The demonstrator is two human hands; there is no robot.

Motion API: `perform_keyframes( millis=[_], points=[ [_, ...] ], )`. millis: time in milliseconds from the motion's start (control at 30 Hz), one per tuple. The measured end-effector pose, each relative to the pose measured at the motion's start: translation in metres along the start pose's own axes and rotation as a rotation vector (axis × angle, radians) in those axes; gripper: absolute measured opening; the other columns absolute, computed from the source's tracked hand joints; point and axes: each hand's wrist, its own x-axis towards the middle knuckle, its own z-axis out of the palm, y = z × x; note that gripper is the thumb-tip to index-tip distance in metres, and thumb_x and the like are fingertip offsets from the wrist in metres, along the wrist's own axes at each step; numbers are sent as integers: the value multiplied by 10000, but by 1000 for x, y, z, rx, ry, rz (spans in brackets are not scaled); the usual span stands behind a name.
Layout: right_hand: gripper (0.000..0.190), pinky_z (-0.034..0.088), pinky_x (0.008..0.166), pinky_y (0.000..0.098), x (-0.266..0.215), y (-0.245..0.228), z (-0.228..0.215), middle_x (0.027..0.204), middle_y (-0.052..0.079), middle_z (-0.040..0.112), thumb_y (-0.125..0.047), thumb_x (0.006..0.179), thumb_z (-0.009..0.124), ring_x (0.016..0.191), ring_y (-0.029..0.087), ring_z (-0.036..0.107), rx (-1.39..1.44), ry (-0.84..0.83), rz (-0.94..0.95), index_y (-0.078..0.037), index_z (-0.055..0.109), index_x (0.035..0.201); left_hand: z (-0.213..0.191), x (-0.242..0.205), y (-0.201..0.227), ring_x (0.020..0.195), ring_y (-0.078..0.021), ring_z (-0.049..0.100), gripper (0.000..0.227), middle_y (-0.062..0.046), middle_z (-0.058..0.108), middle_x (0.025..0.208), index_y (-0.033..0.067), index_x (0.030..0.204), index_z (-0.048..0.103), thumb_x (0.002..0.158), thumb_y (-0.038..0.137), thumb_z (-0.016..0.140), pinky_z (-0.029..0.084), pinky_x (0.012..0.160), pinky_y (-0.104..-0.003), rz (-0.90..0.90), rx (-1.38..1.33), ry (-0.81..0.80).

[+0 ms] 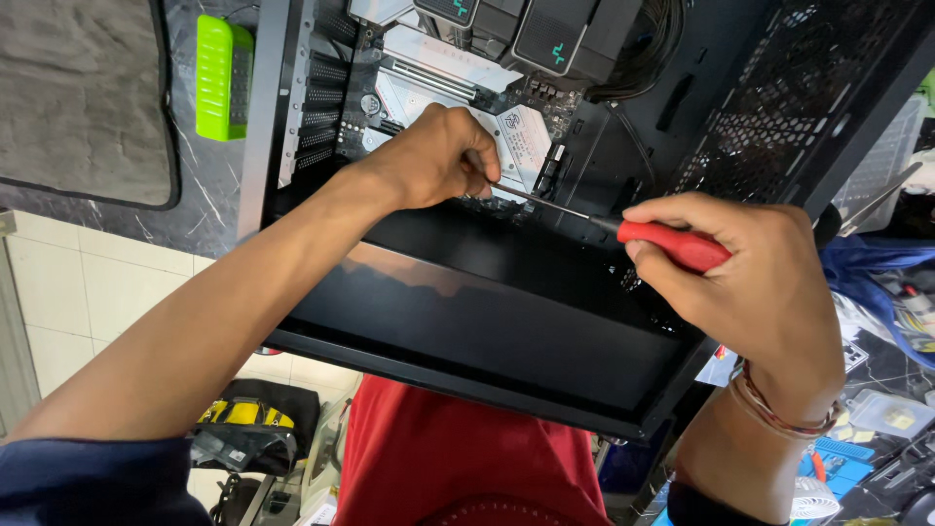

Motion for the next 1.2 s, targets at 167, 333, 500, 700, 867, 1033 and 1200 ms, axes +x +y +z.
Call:
perform_keyframes(
  millis=[167,333,500,700,867,1033,1200],
  points=[
    [177,546,733,231,0,0,-5,977,2,843,-104,926,786,803,85,755,26,-2,14,-108,856,1089,5,5,-9,797,-120,752,184,-50,769,865,79,889,815,818,-84,860,699,804,-217,62,-33,17],
    [168,523,710,239,2,4,-9,922,-10,841,-145,952,784,799,84,752,25,-26,66,-130,857,1102,1,0,2,823,-76,723,157,-2,794,862,141,922,836,840,22,898,632,818,-209,69,48,39],
    [157,563,736,217,5,7,-11,872,37,849,-133,953,788,830,82,796,91,-65,78,-111,843,1098,-2,-5,16,820,-141,818,211,-93,785,849,67,904,812,822,-128,810,708,824,-235,6,-63,8],
    [174,382,473,277,15,-8,-21,760,52,833,-139,996,709,469,125,479,205,-181,316,-53,857,1029,3,-1,7,826,-163,788,216,-88,802,908,76,914,822,826,-121,805,710,821,-253,93,-3,13],
    [195,399,456,298,15,-16,-25,789,141,848,-140,1014,690,458,174,515,216,-192,412,-26,846,1043,1,-5,18,809,-170,812,222,-102,814,856,70,957,824,825,-98,762,677,808,-281,70,66,-11],
    [209,394,451,291,13,-20,-21,803,137,855,-127,1031,660,445,169,508,213,-224,414,-26,842,1035,4,-3,4,837,-217,825,382,-126,805,882,33,972,802,756,-209,601,663,800,-322,247,173,-25],
    [174,435,476,278,10,-27,-20,844,150,863,-137,1012,701,456,166,531,226,-197,402,-34,834,1055,5,6,-7,861,-209,790,249,-67,808,884,87,953,810,785,-94,783,611,768,-322,368,238,53]
  ],
)
